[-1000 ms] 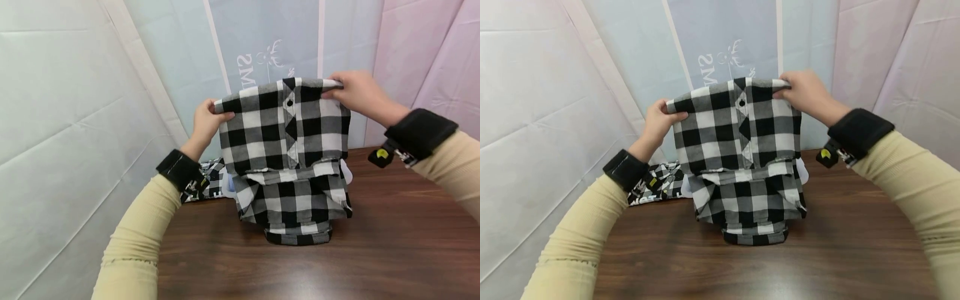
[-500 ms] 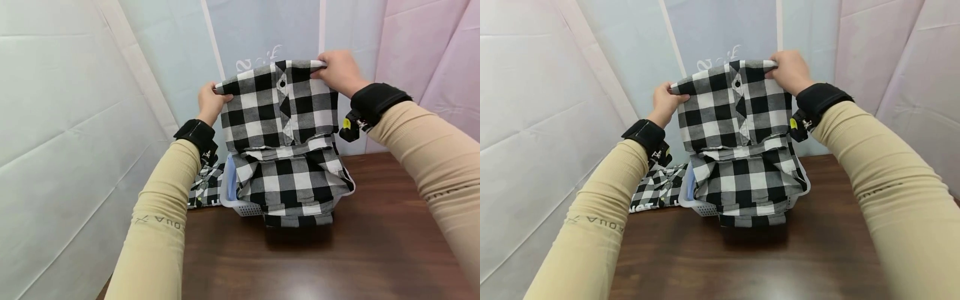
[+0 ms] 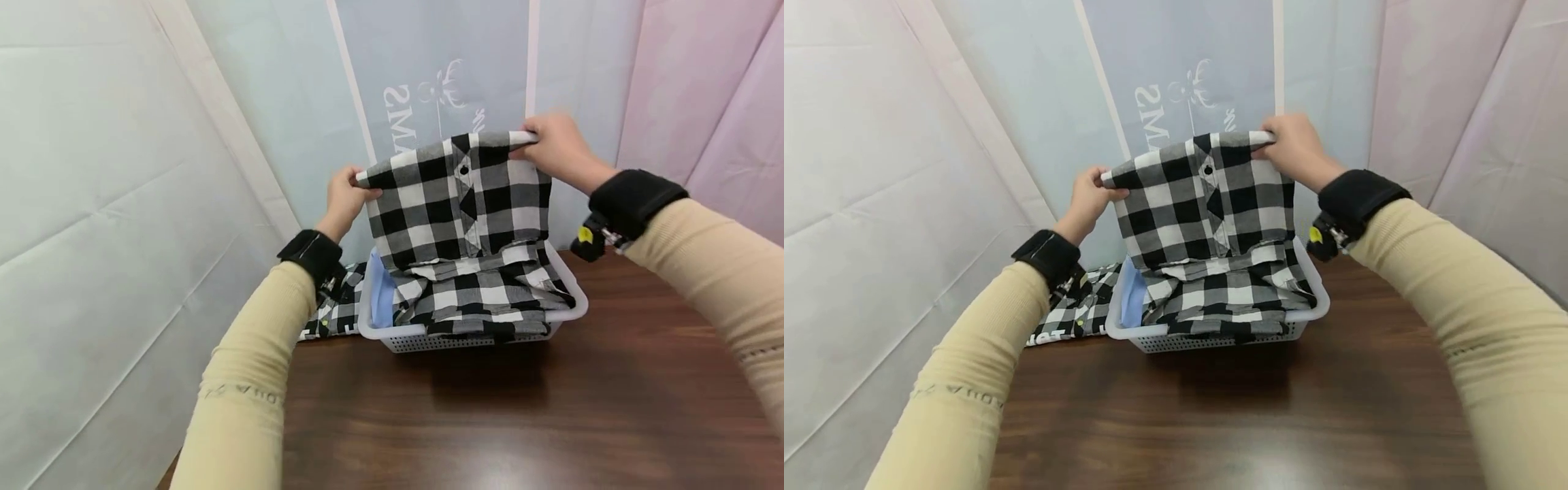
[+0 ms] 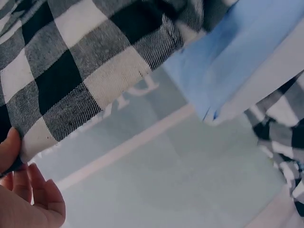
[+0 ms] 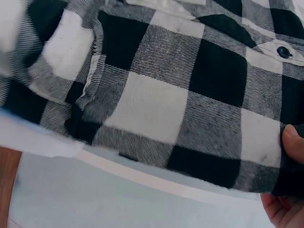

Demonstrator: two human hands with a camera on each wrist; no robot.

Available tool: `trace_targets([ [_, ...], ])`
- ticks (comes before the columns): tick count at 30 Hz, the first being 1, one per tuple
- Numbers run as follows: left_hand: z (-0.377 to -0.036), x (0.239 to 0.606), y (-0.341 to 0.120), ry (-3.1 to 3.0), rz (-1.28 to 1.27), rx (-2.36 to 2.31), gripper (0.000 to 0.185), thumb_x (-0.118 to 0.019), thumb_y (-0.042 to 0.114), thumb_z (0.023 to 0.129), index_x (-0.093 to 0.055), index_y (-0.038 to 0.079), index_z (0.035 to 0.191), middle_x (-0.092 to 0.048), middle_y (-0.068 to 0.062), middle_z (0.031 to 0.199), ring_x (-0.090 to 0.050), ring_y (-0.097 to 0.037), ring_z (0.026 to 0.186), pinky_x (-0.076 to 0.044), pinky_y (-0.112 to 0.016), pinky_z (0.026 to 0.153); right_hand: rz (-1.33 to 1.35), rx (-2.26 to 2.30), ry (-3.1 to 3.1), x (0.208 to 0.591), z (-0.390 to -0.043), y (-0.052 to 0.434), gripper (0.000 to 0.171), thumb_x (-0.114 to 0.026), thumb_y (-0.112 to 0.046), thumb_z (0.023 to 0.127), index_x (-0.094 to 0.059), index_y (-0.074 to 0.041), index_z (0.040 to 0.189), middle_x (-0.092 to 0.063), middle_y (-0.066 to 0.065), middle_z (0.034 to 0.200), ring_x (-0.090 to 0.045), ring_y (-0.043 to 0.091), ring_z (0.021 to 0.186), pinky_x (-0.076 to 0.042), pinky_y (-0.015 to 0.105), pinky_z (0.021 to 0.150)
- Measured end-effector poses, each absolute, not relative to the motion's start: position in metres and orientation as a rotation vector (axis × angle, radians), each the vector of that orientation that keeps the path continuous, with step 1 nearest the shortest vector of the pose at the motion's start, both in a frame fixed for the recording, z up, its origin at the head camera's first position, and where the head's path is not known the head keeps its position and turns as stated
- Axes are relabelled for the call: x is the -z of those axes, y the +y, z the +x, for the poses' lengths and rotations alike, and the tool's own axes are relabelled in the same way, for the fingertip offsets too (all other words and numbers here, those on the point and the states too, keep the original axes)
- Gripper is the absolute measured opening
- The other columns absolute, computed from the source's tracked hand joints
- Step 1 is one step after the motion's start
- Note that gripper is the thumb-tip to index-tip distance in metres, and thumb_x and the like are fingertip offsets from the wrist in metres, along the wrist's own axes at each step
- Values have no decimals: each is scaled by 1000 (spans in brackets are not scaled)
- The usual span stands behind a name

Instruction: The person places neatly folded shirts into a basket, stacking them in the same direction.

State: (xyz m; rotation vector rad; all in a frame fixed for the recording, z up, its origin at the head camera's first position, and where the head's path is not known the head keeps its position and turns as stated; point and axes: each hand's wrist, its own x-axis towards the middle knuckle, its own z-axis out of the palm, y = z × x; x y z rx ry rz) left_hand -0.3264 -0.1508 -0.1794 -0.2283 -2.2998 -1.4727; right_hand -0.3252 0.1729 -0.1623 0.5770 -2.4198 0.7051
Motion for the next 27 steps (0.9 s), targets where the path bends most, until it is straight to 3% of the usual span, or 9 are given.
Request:
trace_targets([
  [5, -284, 213, -163, -2423, -412, 1522, 42, -68, -14, 69, -56, -1, 108, -61, -14, 104, -58, -20, 89, -51, -30, 80, 790, -682, -2349, 202, -274, 189, 10, -69, 3, 75, -63, 1, 83, -61, 7, 68, -44, 5, 48, -39, 20, 45],
  [8, -246, 243, -171, -2592, -631, 1254, 49, -69, -9, 69, -58, 3, 115, -61, -15, 104, -58, -24, 89, -50, -35, 78, 942, -568, -2302, 237, -237, 198, 24, -72, 9, 66, -63, -8, 81, -61, -2, 69, -48, 4, 54, -42, 22, 48],
  [11, -214, 274, -179, -2668, -913, 778, 46, -71, -7, 66, -64, 9, 109, -63, -9, 97, -57, -22, 89, -48, -35, 79, 1109, -443, -2216, 273, -211, 204, 36, -76, 6, 56, -63, -14, 83, -64, -5, 76, -55, 8, 64, -46, 26, 56],
  [14, -195, 298, -184, -2567, -1118, 396, 48, -68, -12, 61, -66, 11, 104, -61, -3, 97, -53, -21, 92, -43, -34, 82, 1233, -394, -2133, 302, -201, 207, 19, -69, -12, 76, -62, -13, 94, -65, -3, 89, -58, 13, 78, -43, 21, 74],
  [15, -192, 304, -186, -2524, -1148, 307, 50, -67, -12, 60, -65, 12, 104, -59, -4, 99, -52, -22, 94, -43, -35, 83, 1270, -410, -2115, 309, -200, 208, 21, -66, -22, 82, -61, -10, 99, -64, -1, 95, -57, 14, 84, -39, 19, 81],
  [17, -190, 311, -187, -2460, -1158, 191, 50, -70, -6, 64, -62, 12, 110, -57, -6, 106, -51, -24, 99, -41, -37, 86, 1333, -458, -2106, 321, -204, 213, 40, -51, -39, 91, -57, -6, 112, -60, 3, 108, -52, 12, 100, -30, 14, 93],
  [19, -194, 315, -187, -2453, -1148, 118, 52, -74, 7, 70, -57, 12, 119, -53, -8, 118, -49, -26, 108, -40, -39, 91, 1387, -522, -2097, 330, -210, 220, 60, -46, -51, 89, -51, -1, 122, -54, 5, 120, -43, 8, 114, -22, 12, 100],
  [23, -204, 320, -184, -2508, -1185, -8, 69, -75, 23, 73, -44, 14, 135, -44, -10, 134, -40, -32, 123, -35, -48, 98, 1505, -510, -1987, 343, -224, 234, 66, -50, -51, 88, -50, 5, 124, -51, 13, 127, -36, 13, 125, -19, 20, 107],
  [27, -213, 323, -177, -2449, -1307, -4, 75, -75, 20, 72, -40, 10, 137, -45, -11, 134, -41, -33, 123, -35, -48, 99, 1548, -344, -1869, 345, -233, 232, 53, -41, -43, 95, -57, 3, 116, -56, 17, 118, -45, 22, 113, -23, 26, 104],
])
